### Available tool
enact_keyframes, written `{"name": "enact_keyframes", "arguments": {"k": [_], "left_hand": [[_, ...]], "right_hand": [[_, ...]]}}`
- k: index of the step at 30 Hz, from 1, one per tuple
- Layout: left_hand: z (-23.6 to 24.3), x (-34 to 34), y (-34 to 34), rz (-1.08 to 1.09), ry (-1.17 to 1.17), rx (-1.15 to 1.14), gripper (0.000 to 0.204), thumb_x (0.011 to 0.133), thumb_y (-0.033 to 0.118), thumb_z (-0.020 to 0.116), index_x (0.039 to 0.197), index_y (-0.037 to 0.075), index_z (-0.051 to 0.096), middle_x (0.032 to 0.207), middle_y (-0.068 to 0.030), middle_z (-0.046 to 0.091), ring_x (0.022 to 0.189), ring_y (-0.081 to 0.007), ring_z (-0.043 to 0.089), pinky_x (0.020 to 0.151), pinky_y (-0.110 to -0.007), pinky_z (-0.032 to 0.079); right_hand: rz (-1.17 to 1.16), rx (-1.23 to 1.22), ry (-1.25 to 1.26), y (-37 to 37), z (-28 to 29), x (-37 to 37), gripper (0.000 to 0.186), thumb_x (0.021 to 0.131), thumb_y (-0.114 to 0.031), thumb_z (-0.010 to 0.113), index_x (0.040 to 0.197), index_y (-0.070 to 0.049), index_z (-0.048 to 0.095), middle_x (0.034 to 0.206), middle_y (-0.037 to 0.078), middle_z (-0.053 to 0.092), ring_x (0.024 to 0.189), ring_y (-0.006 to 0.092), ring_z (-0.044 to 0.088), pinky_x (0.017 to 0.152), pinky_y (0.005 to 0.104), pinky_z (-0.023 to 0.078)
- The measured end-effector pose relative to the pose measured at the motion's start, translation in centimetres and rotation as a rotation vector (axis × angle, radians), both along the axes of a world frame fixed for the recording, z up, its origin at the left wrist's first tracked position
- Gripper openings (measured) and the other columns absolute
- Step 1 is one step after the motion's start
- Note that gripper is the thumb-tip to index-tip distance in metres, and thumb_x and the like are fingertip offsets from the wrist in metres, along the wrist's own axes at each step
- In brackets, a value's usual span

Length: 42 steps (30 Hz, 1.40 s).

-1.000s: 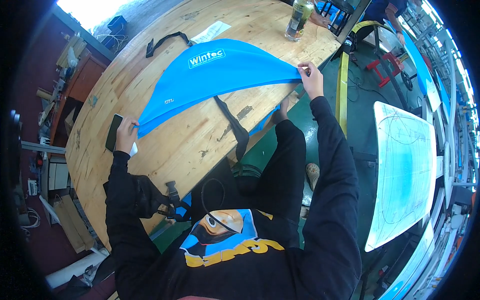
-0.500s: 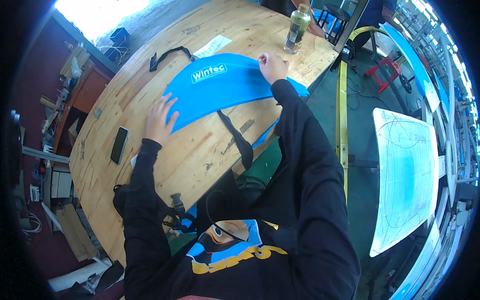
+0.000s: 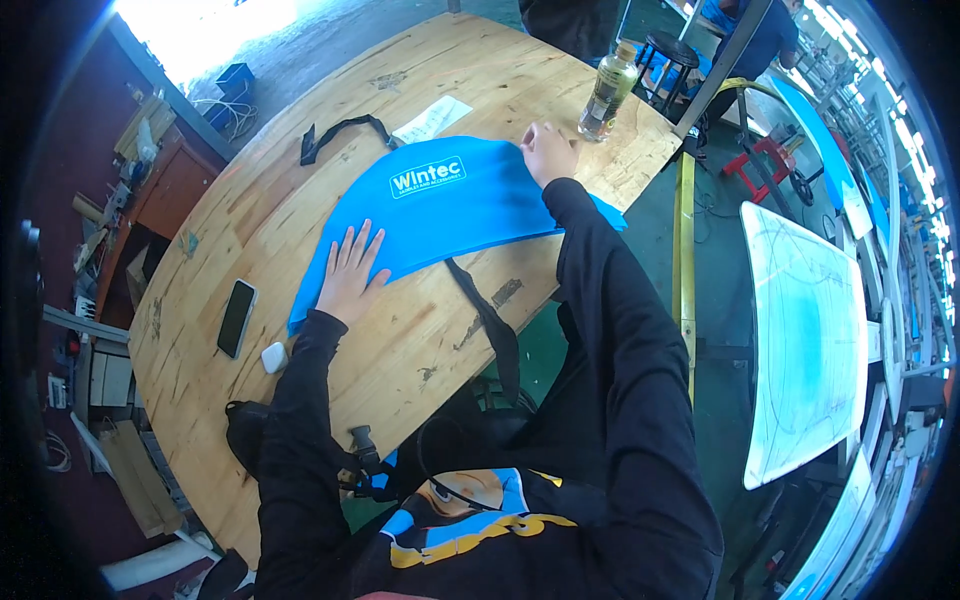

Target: Checking and sorting blue fabric panels on a wooden table in a print shop environment.

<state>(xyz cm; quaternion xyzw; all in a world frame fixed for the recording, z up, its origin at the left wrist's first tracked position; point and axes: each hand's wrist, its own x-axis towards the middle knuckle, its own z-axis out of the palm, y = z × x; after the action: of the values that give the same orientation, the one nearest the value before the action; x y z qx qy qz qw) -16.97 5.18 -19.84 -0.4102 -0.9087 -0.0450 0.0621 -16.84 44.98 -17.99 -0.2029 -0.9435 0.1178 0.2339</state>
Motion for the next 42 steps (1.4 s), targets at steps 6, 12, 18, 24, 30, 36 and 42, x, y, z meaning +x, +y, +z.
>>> {"name": "enact_keyframes", "arguments": {"k": [6, 12, 18, 24, 30, 36, 42], "left_hand": [[-0.5, -1.2, -0.6, 0.025, -0.102, 0.154, 0.063, 0.097, 0.048, 0.043, 0.150, 0.018, 0.027, 0.156, -0.0095, 0.021, 0.143, -0.0343, 0.020, 0.115, -0.054, 0.014], [-1.7, -1.3, -0.4, 0.114, 0.043, 0.026, 0.064, 0.096, 0.051, 0.042, 0.150, 0.021, 0.027, 0.158, -0.0071, 0.019, 0.145, -0.0328, 0.016, 0.114, -0.057, 0.012], [-1.4, -1.4, -0.7, 0.136, 0.017, 0.033, 0.065, 0.095, 0.052, 0.044, 0.151, 0.023, 0.026, 0.159, -0.0059, 0.016, 0.146, -0.0331, 0.013, 0.114, -0.058, 0.011], [-1.3, -1.7, 0.4, 0.096, -0.007, 0.048, 0.065, 0.095, 0.052, 0.044, 0.151, 0.023, 0.026, 0.159, -0.0061, 0.017, 0.146, -0.0331, 0.012, 0.114, -0.058, 0.012], [-1.8, -1.7, -0.9, 0.096, 0.025, 0.048, 0.063, 0.096, 0.048, 0.044, 0.150, 0.018, 0.028, 0.158, -0.0133, 0.016, 0.144, -0.0365, 0.016, 0.112, -0.059, 0.015], [-0.6, -1.5, 0.1, 0.044, 0.110, 0.086, 0.062, 0.098, 0.040, 0.045, 0.149, 0.009, 0.028, 0.157, -0.0172, 0.016, 0.143, -0.0381, 0.019, 0.113, -0.055, 0.020], [4.0, 1.2, 2.0, -0.148, -0.171, 0.543, 0.051, 0.100, 0.025, 0.044, 0.146, 0.006, 0.035, 0.155, -0.0157, 0.023, 0.141, -0.0364, 0.026, 0.112, -0.047, 0.026]], "right_hand": [[0.392, 0.112, 0.265, -9.1, -0.4, 1.7, 0.037, 0.087, -0.028, 0.062, 0.121, -0.016, 0.053, 0.119, 0.005, 0.057, 0.116, 0.0269, 0.051, 0.096, 0.0520, 0.036], [0.548, 0.172, -0.012, -12.8, -2.5, 3.7, 0.053, 0.096, -0.049, 0.044, 0.142, -0.024, 0.041, 0.150, 0.006, 0.037, 0.141, 0.0260, 0.029, 0.112, 0.0586, 0.018], [0.141, 0.146, -0.198, -2.1, -3.2, 7.1, 0.053, 0.098, -0.052, 0.032, 0.145, -0.027, 0.037, 0.154, 0.001, 0.030, 0.143, 0.0271, 0.025, 0.110, 0.0661, 0.009], [-0.281, 0.109, -0.169, 8.3, -4.5, 16.9, 0.055, 0.099, -0.051, 0.029, 0.147, -0.024, 0.034, 0.156, 0.003, 0.027, 0.146, 0.0272, 0.018, 0.112, 0.0636, 0.004], [-0.360, 0.075, 0.013, 5.4, -1.8, 32.0, 0.044, 0.100, -0.034, 0.042, 0.141, -0.019, 0.042, 0.148, 0.007, 0.039, 0.142, 0.0273, 0.028, 0.113, 0.0601, 0.011], [-0.822, 0.032, 0.207, 7.8, 0.0, 58.7, 0.044, 0.093, -0.020, 0.054, 0.134, -0.004, 0.048, 0.122, 0.020, 0.059, 0.113, 0.0364, 0.055, 0.099, 0.0421, 0.040], [-1.622, -0.088, -0.341, 0.6, -0.3, 79.5, 0.041, 0.093, -0.025, 0.054, 0.129, -0.007, 0.053, 0.126, 0.018, 0.056, 0.111, 0.0371, 0.057, 0.091, 0.0473, 0.046]]}}
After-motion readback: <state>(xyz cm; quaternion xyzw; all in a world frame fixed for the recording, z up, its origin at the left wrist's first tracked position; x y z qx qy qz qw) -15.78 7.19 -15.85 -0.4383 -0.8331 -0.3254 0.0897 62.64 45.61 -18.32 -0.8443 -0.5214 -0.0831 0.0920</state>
